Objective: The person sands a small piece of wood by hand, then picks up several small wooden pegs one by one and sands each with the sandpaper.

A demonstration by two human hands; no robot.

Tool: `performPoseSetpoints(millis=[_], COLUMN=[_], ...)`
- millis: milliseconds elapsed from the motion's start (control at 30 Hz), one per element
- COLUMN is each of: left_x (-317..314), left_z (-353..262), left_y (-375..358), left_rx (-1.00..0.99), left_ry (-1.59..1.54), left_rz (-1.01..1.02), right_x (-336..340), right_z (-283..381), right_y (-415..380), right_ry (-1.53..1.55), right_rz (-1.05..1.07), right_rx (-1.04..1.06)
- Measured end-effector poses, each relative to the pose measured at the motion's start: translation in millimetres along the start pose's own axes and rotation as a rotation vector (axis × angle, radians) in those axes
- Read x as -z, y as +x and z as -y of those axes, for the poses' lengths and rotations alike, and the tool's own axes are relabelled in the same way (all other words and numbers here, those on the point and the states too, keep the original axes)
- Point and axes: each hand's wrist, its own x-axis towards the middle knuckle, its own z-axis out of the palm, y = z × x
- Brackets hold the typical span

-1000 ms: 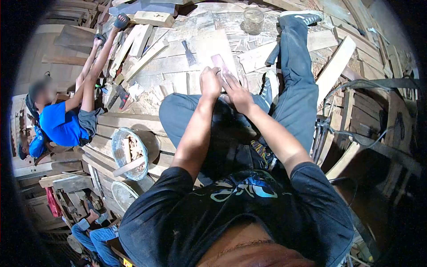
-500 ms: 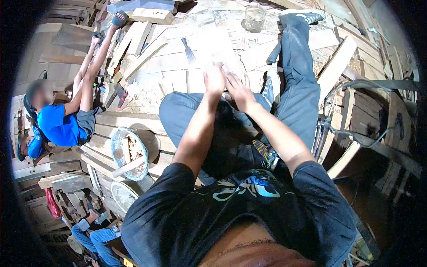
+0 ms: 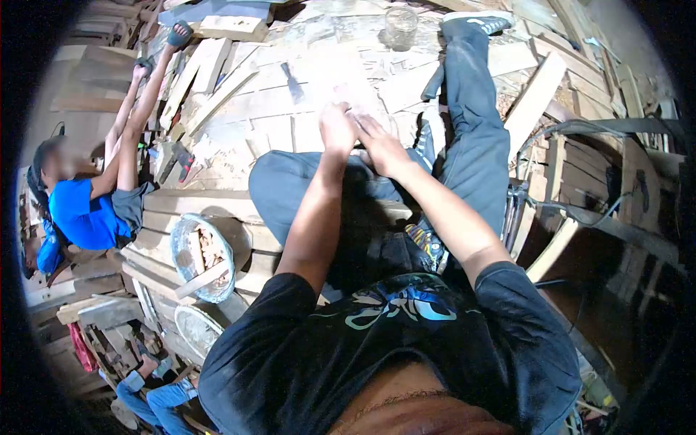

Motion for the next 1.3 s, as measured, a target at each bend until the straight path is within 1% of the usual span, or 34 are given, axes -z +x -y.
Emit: performPoseSetpoints(millis=[67, 100, 167, 200, 233, 333, 400, 467, 533, 567, 600, 633, 667, 700, 733, 767, 800, 833, 867, 933, 967, 1033, 1067, 1100, 1233, 1300], left_x=[10, 7, -4, -5, -3, 5, -14, 2, 3, 2, -24, -6, 14, -16, 5, 12, -26, -10, 5, -5, -9, -16, -15, -10, -1, 1], left_z=[-10, -9, -2, 1, 0, -3, 15, -6, -8, -6, 33, 14, -14, 40, 21, 15, 62, 31, 0, 13, 23, 38, 44, 37, 13, 14], left_y=[0, 3, 9, 9, 10, 4, 2, 10, 18, 21, 27, 28, 21, 28, 23, 17, 27, 30, 30, 36, 36, 32, 31, 29, 37, 33], left_rx=[0.097, 0.063, -0.002, 0.0, 0.002, -0.017, 0.026, 0.008, -0.038, -0.017, -0.085, -0.049, 0.051, 0.016, 0.005, -0.023, -0.054, -0.022, 0.041, 0.02, -0.004, -0.055, -0.021, -0.02, 0.045, 0.033], left_ry=[-0.027, -0.014, 0.01, 0.001, -0.009, -0.049, -0.106, 0.011, -0.025, 0.039, -0.128, 0.004, -0.082, -0.109, 0.048, 0.136, -0.045, 0.084, 0.104, 0.012, 0.036, 0.092, -0.003, 0.019, 0.051, 0.034], left_rz=[0.065, 0.025, -0.048, -0.034, -0.019, 0.002, 0.032, 0.067, 0.057, 0.106, 0.069, 0.21, 0.265, 0.279, 0.287, 0.237, 0.182, 0.238, 0.258, 0.238, 0.234, 0.229, 0.27, 0.265, 0.23, 0.25], right_x=[8, -5, -2, 1, 12, 12, 4, 23, 21, 22, 26, 22, 12, -21, -20, -6, 2, 7, 4, 0, 4, -4, -9, 2, -2, -3], right_z=[8, -1, 0, 4, 10, 10, 2, 18, 17, 19, 14, 11, 13, 1, 6, 15, 18, 20, 20, 15, 14, 11, 10, 16, 12, 13], right_y=[1, 4, 3, 2, 0, 1, 4, -1, 0, 4, 8, 2, -1, 16, 14, 15, 14, 14, 17, 26, 29, 34, 36, 35, 40, 41], right_ry=[-0.095, 0.024, 0.072, 0.098, -0.027, -0.007, 0.282, -0.002, 0.07, 0.159, 0.243, 0.084, -0.081, 0.111, -0.014, 0.045, 0.007, -0.032, -0.179, -0.115, -0.157, -0.144, -0.133, -0.181, -0.11, -0.112], right_rz=[0.013, -0.014, -0.007, -0.003, 0.024, 0.016, 0.066, 0.047, 0.068, 0.206, 0.332, 0.158, -0.005, 0.031, -0.076, 0.094, 0.152, 0.211, 0.173, 0.215, 0.297, 0.282, 0.276, 0.308, 0.326, 0.344], right_rx=[-0.014, 0.0, -0.005, -0.009, -0.016, -0.021, -0.041, -0.038, -0.05, -0.095, -0.143, -0.079, -0.01, -0.054, 0.002, -0.08, -0.108, -0.132, -0.072, -0.083, -0.079, -0.096, -0.102, -0.091, -0.111, -0.12])
